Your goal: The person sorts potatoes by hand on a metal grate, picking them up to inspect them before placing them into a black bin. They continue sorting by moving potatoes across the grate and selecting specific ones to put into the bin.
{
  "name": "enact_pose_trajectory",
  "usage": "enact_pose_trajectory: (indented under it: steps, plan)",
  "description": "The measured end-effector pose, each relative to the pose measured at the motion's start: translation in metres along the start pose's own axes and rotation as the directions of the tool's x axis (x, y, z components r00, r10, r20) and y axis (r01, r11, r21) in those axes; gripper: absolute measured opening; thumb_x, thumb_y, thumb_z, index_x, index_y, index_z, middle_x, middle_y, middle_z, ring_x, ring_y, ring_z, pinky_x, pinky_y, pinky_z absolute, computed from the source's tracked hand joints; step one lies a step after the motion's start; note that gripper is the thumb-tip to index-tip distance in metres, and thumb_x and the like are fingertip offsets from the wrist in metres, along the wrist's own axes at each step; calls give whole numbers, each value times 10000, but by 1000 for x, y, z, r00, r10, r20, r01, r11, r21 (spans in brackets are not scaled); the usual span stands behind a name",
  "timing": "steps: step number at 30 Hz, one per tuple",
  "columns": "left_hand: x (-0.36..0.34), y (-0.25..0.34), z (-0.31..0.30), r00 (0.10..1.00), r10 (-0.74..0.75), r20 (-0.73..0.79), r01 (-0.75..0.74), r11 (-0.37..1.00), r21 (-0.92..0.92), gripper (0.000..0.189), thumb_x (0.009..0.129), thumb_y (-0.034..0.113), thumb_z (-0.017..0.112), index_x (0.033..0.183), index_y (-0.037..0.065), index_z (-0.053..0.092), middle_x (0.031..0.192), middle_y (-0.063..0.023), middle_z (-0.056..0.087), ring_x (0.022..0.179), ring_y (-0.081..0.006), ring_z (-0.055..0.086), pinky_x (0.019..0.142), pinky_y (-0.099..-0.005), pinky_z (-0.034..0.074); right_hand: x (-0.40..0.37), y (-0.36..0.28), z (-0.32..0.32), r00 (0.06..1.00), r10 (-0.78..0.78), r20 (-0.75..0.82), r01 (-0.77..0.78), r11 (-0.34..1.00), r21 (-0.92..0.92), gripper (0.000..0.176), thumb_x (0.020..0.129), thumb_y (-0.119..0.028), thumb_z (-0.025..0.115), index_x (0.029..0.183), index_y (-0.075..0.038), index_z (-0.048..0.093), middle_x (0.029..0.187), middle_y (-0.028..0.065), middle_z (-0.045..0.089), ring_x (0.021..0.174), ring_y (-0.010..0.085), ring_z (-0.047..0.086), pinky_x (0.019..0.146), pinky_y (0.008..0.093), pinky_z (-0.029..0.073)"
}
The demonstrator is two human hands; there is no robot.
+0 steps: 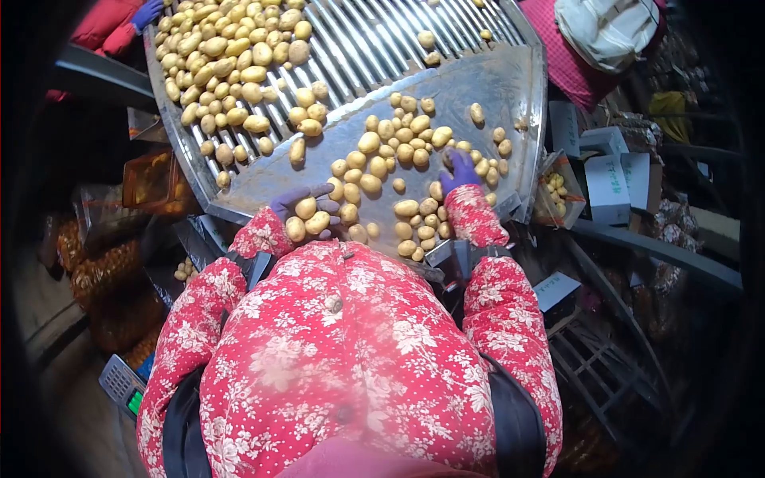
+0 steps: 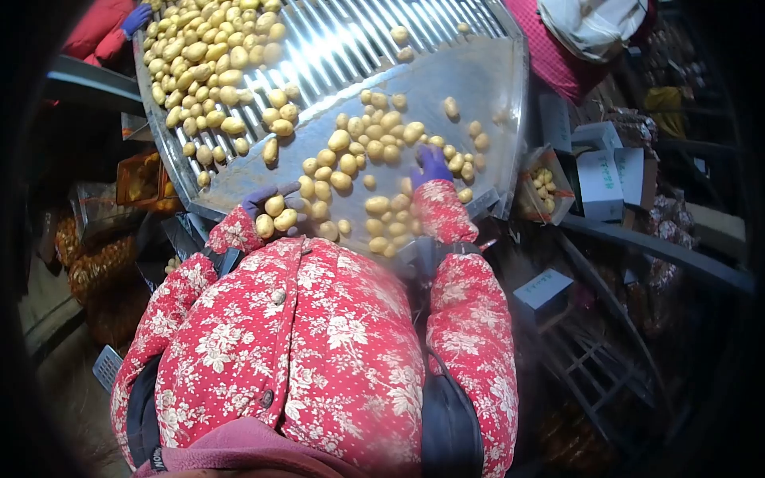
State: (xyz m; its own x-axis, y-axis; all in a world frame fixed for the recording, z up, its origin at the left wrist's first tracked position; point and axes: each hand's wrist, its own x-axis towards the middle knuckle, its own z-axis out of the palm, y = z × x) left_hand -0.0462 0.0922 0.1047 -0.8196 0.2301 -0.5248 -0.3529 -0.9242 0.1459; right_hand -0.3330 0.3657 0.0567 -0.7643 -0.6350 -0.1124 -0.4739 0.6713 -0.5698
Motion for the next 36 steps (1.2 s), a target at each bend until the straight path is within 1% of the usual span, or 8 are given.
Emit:
enact_pose_trajectory:
  steps: [3,7,13,19,24,28,32,36]
  plan:
    - [-7,1,12,993,-10,114,25,991,-129,518,973,185,513,1441,17,365,1241,-191,579,1142,-345,588,890,-434,520,23,32,13,997,6,-74,6,988,153,533,796,-124,655,1315,-131,535,1210,194,583,1139,351,565,981,410,459]
    - [-22,-3,34,985,164,58,-174,930,324,483,994,161,475,1453,48,377,1226,-136,591,1092,-260,612,885,-399,540,23,-53,-8,993,-116,-20,100,917,-387,402,806,-253,668,1189,-144,615,1045,173,624,978,357,605,829,459,490]
    - [-16,-10,37,947,194,256,-232,964,131,658,908,65,594,1486,46,280,1367,-177,472,1231,-288,520,958,-372,499,57,-111,86,728,-666,162,654,605,-454,312,695,-244,675,1006,-260,648,1108,5,611,1194,303,509,895,529,380]
    - [-6,1,33,998,19,64,-7,983,-185,665,957,283,511,1543,212,206,1526,-176,332,1051,-283,586,844,-440,509,68,-119,99,838,-538,92,505,699,-507,217,704,-228,697,917,-213,658,977,18,634,1080,274,537,834,452,409]
    - [5,-9,-3,991,90,101,-88,996,-21,641,944,343,490,1526,217,252,1502,-165,378,1051,-305,596,798,-484,508,9,-121,101,983,-161,-92,185,872,454,379,813,-201,695,1156,-51,636,1118,156,630,1139,320,547,960,453,440]
    - [-2,-5,4,995,98,0,-98,995,-30,570,978,324,456,1507,173,308,1471,-136,428,1060,-323,610,787,-478,539,-27,-160,68,903,-427,-51,413,827,381,480,809,-236,726,1237,-59,598,1191,172,605,1127,301,570,978,393,453]
    - [-3,-5,10,990,100,-103,-95,994,50,510,991,305,451,1468,139,378,1376,-110,523,999,-262,618,761,-436,537,26,-69,19,995,63,-73,-11,824,566,477,758,-222,750,1191,-83,606,1075,118,593,867,239,603,682,348,526]
    - [0,-8,2,991,81,-105,-69,992,108,590,955,345,465,1496,160,320,1422,-136,480,1003,-298,616,768,-461,530,51,42,-42,924,102,-370,-296,802,-519,684,821,-482,636,1384,-149,437,1324,201,503,1184,392,507,1027,475,408]
